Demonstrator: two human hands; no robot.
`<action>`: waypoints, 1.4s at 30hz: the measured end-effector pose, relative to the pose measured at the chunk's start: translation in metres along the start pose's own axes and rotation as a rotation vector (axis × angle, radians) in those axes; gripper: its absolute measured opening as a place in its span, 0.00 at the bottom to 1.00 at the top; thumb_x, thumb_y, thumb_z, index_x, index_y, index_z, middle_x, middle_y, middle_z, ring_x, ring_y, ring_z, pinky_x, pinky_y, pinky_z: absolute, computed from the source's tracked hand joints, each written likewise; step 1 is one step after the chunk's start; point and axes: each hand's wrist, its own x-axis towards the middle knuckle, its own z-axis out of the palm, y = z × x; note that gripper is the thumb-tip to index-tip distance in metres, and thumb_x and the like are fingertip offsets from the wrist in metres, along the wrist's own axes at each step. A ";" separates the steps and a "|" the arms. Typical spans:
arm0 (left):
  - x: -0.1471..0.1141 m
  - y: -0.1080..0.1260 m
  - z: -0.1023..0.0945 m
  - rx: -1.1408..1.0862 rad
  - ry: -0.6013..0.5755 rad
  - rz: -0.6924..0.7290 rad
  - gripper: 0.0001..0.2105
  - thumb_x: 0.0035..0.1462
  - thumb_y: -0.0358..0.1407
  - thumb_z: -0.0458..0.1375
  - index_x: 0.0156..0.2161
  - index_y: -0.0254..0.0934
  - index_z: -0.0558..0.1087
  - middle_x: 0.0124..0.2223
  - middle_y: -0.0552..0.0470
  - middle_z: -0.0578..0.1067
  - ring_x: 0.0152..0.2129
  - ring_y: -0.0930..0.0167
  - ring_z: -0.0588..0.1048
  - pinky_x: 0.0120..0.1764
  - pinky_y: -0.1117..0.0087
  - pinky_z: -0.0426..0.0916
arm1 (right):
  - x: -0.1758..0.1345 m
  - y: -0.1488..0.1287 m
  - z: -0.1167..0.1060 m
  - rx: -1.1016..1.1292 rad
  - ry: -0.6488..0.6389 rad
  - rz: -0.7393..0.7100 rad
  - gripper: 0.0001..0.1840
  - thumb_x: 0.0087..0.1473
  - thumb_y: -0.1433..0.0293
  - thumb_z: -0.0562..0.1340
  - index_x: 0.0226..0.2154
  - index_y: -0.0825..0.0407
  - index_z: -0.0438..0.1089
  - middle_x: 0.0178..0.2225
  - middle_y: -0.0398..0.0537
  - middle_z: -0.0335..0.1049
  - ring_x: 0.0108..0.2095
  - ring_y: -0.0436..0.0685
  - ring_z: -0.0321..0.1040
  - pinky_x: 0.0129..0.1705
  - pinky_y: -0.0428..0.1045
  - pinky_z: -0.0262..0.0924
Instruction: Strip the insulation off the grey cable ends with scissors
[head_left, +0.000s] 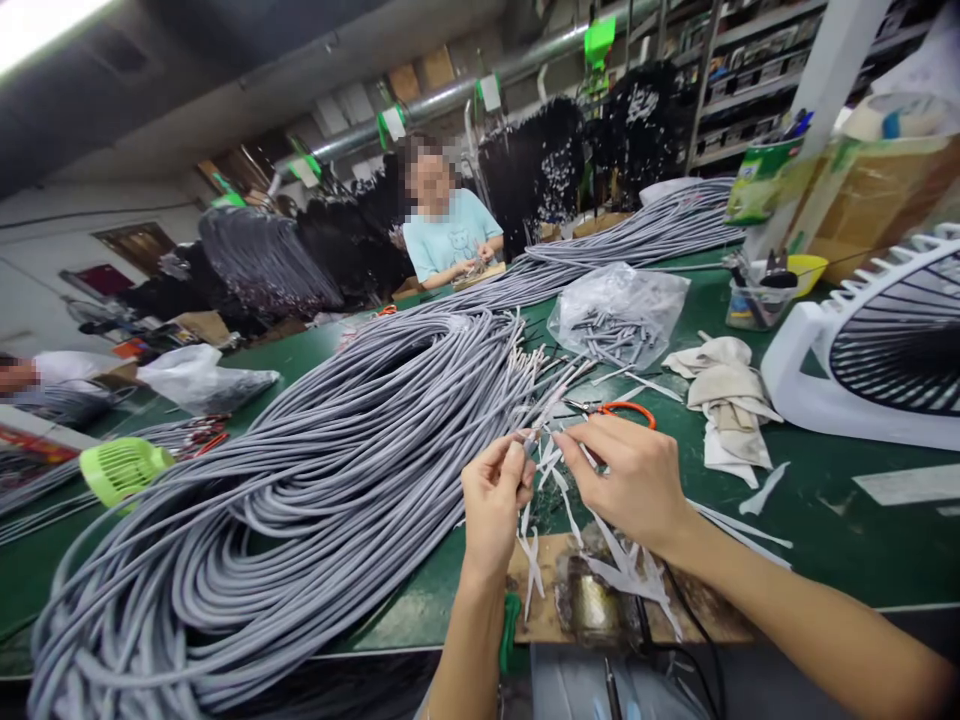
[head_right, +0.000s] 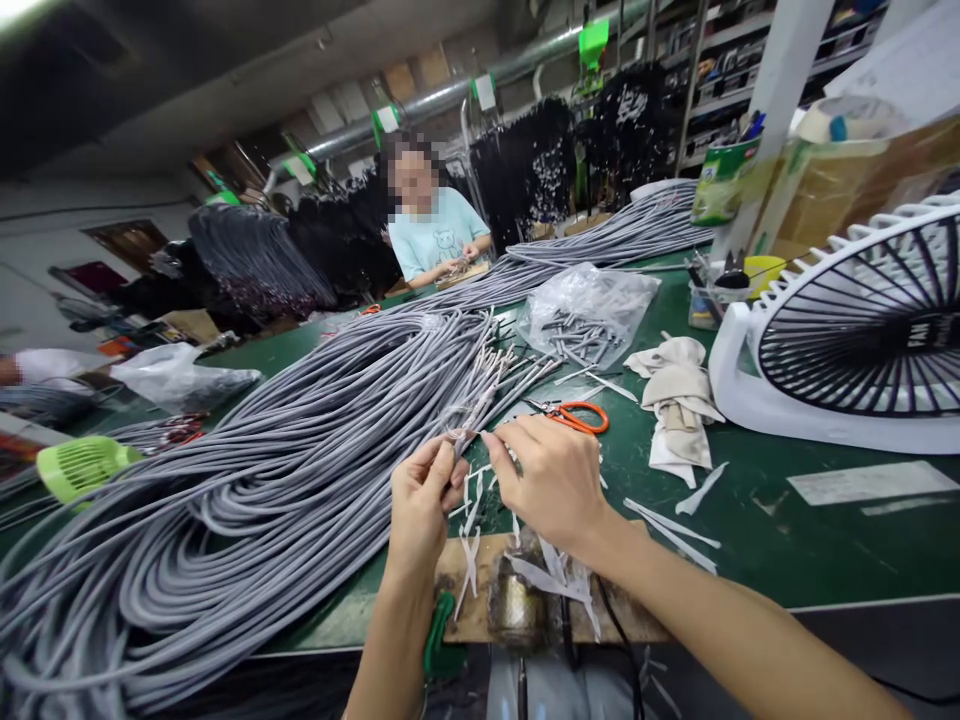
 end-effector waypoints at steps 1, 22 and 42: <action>0.000 0.000 0.000 0.011 -0.008 0.001 0.10 0.52 0.38 0.57 0.36 0.32 0.72 0.20 0.58 0.59 0.15 0.83 0.53 0.15 0.83 0.45 | 0.000 -0.001 0.000 0.005 0.007 -0.004 0.13 0.54 0.69 0.56 0.22 0.53 0.70 0.21 0.44 0.69 0.25 0.50 0.65 0.30 0.45 0.52; 0.007 -0.008 0.001 0.254 0.114 0.058 0.12 0.52 0.40 0.56 0.36 0.32 0.72 0.19 0.59 0.58 0.14 0.81 0.54 0.17 0.80 0.48 | 0.004 -0.001 -0.019 0.742 0.157 0.088 0.11 0.53 0.69 0.56 0.21 0.52 0.65 0.18 0.41 0.60 0.19 0.47 0.54 0.22 0.45 0.50; 0.002 -0.002 0.000 0.051 0.061 0.079 0.11 0.52 0.39 0.57 0.28 0.31 0.72 0.22 0.56 0.65 0.13 0.84 0.56 0.16 0.80 0.47 | 0.005 0.000 -0.001 0.387 -0.202 0.303 0.12 0.53 0.62 0.56 0.31 0.52 0.69 0.19 0.41 0.64 0.20 0.48 0.57 0.24 0.45 0.50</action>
